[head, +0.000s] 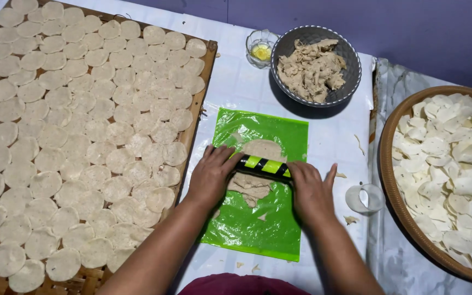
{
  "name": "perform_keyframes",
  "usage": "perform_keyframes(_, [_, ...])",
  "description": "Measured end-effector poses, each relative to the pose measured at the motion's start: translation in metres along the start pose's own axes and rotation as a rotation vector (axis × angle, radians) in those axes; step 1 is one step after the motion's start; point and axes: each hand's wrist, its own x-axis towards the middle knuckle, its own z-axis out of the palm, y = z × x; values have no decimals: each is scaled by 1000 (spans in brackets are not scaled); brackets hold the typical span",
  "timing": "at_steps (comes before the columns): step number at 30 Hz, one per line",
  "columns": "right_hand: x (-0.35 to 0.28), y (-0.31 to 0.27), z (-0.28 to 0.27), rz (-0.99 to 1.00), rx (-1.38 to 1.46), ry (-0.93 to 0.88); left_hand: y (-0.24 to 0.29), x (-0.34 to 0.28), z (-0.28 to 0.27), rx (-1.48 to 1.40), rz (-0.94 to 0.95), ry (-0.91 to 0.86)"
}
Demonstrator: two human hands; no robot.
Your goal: Flattening dough with a rolling pin and arranging small dough circles onto a bamboo drying tray.
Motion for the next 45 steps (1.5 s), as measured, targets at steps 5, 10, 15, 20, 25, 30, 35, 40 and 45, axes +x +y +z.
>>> perform_keyframes(5, [-2, -15, 47, 72, -61, 108, 13, 0, 6, -1, -60, 21])
perform_keyframes(10, [57, 5, 35, 122, -97, 64, 10, 40, 5, 65, -113, -31])
perform_keyframes(15, [117, 33, 42, 119, -73, 111, 1, 97, 1, 121, -216, -152])
perform_keyframes(20, [163, 55, 43, 122, -49, 218, -22, 155, 13, 155, -359, -402])
perform_keyframes(25, [143, 47, 17, -156, 60, 463, -34, 179, 18, 126, -441, -427])
perform_keyframes(30, [119, 42, -15, -187, 9, 18, -31, 182, 0, -76, -429, -317])
perform_keyframes(35, [93, 39, -30, -227, -113, 178, -8, 155, -35, -87, -277, -251])
perform_keyframes(40, [26, 5, -38, -215, -93, 188, 21, 104, -70, -7, -173, -207])
perform_keyframes(45, [-31, -5, 21, -241, -79, 282, 35, 23, -49, 54, -233, -278])
